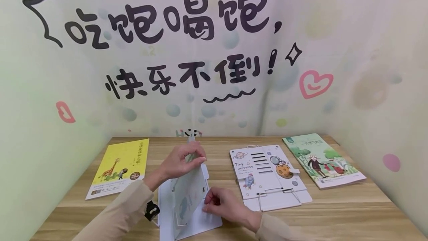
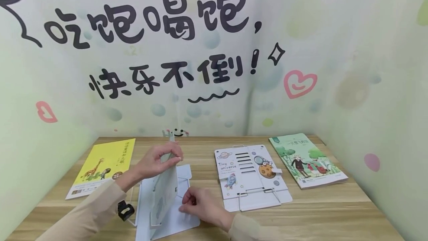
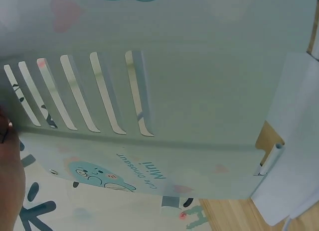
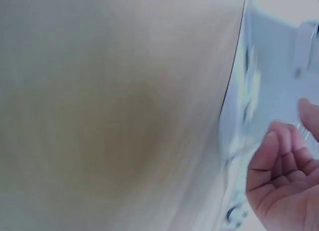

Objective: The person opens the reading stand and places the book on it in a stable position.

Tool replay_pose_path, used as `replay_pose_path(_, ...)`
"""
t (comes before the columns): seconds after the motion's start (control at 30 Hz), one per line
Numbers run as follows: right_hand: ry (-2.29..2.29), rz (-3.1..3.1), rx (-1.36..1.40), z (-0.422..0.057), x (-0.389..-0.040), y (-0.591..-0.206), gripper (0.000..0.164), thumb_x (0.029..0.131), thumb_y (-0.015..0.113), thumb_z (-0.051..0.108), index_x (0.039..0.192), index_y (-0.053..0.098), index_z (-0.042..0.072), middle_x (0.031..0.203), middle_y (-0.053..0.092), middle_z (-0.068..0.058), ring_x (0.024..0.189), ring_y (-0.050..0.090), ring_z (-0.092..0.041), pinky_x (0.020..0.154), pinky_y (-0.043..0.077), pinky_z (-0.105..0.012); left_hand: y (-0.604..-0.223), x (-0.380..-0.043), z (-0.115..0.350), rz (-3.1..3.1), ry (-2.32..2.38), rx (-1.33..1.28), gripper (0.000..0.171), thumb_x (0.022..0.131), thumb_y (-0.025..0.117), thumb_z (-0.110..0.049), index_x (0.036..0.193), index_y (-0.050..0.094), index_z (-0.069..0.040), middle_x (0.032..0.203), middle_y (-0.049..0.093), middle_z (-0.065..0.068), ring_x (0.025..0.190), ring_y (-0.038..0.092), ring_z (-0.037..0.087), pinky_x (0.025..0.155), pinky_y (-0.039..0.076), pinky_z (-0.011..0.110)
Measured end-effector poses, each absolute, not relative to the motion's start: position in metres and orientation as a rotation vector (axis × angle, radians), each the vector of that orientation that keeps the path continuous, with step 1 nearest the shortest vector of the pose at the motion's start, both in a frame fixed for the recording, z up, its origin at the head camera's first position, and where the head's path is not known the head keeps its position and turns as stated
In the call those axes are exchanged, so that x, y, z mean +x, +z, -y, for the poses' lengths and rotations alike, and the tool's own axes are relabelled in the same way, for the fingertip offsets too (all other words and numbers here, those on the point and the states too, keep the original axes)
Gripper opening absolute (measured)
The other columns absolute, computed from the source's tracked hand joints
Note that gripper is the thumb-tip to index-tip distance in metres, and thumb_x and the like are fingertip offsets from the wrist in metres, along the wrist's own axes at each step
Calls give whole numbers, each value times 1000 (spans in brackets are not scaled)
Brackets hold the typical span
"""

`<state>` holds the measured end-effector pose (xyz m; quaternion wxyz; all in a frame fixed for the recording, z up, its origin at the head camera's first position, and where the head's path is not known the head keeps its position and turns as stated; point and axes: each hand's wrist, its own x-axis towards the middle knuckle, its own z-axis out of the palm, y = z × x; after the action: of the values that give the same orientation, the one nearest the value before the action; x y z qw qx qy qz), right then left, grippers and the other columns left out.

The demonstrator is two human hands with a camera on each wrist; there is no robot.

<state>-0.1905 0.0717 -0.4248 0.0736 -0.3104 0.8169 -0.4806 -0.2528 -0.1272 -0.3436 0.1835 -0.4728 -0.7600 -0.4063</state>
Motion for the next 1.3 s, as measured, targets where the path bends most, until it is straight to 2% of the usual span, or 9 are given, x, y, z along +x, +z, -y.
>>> replay_pose_path(0.07, -1541, -2357, -951, -67, -179, -421, 15, 82, 72, 12, 83, 59, 3, 70, 56, 4, 60, 45, 4, 52, 38, -12, -344, -255, 131, 2139, -1182, -1243, 9, 86, 64, -1, 93, 66, -7, 90, 68, 4, 90, 62, 15, 93, 48, 35)
replay_pose_path(0.17, -1652, -2267, -953, -59, -165, -417, 19, 81, 72, 13, 84, 59, 0, 71, 57, 0, 60, 46, 4, 53, 39, -12, -344, -259, 138, 2222, -1311, -961, 18, 90, 61, -9, 107, 64, -4, 108, 67, 10, 107, 60, 23, 97, 46, 40)
replay_pose_path(0.3, -1718, -2231, -904, -52, -155, -414, 19, 82, 72, 12, 86, 60, -3, 73, 58, -2, 61, 47, 3, 54, 40, -12, -350, -265, 152, 2420, -1491, -512, 39, 96, 54, -29, 129, 54, -7, 133, 55, 11, 125, 49, 27, 105, 37, 43)
replay_pose_path(0.4, -1735, -2202, -876, -48, -152, -417, 18, 84, 70, 12, 89, 62, -3, 73, 58, 1, 61, 47, 4, 54, 40, -11, -360, -269, 162, 2594, -1518, -328, 51, 96, 50, -38, 137, 46, -8, 140, 48, 13, 127, 46, 30, 103, 40, 43)
replay_pose_path(0.57, -1754, -2180, -917, -44, -147, -419, 17, 88, 64, 14, 94, 62, -3, 76, 61, -5, 63, 48, 5, 56, 44, -12, -375, -273, 170, 2712, -1520, -307, 48, 96, 53, -33, 132, 50, -2, 132, 55, 18, 119, 53, 32, 96, 46, 43)
replay_pose_path(0.73, -1751, -2217, -981, -42, -144, -418, 15, 89, 61, 11, 91, 60, -4, 75, 60, -10, 65, 48, 6, 56, 45, -13, -375, -275, 170, 2687, -1509, -331, 41, 95, 55, -26, 127, 54, 1, 124, 59, 19, 110, 58, 30, 92, 49, 41)
replay_pose_path(1.03, -1847, -2314, -877, -48, -157, -420, 8, 84, 61, 1, 81, 55, -4, 66, 56, -14, 55, 47, 4, 47, 42, -14, -372, -271, 180, 2667, -1566, -190, 41, 96, 55, -22, 129, 51, 1, 127, 56, 20, 114, 55, 31, 96, 46, 42)
replay_pose_path(1.13, -1863, -2350, -807, -55, -165, -419, 8, 84, 60, 1, 80, 55, -4, 66, 57, -12, 52, 49, 1, 45, 43, -15, -372, -270, 186, 2667, -1554, -131, 41, 96, 54, -23, 130, 49, 1, 128, 55, 21, 116, 54, 32, 97, 46, 42)
replay_pose_path(1.3, -1865, -2375, -630, -65, -181, -413, 7, 86, 59, 2, 84, 55, -4, 72, 56, -4, 57, 52, -4, 51, 50, -19, -374, -269, 194, 2620, -1482, -75, 40, 95, 56, -20, 127, 52, 3, 125, 57, 23, 112, 57, 33, 92, 49, 41)
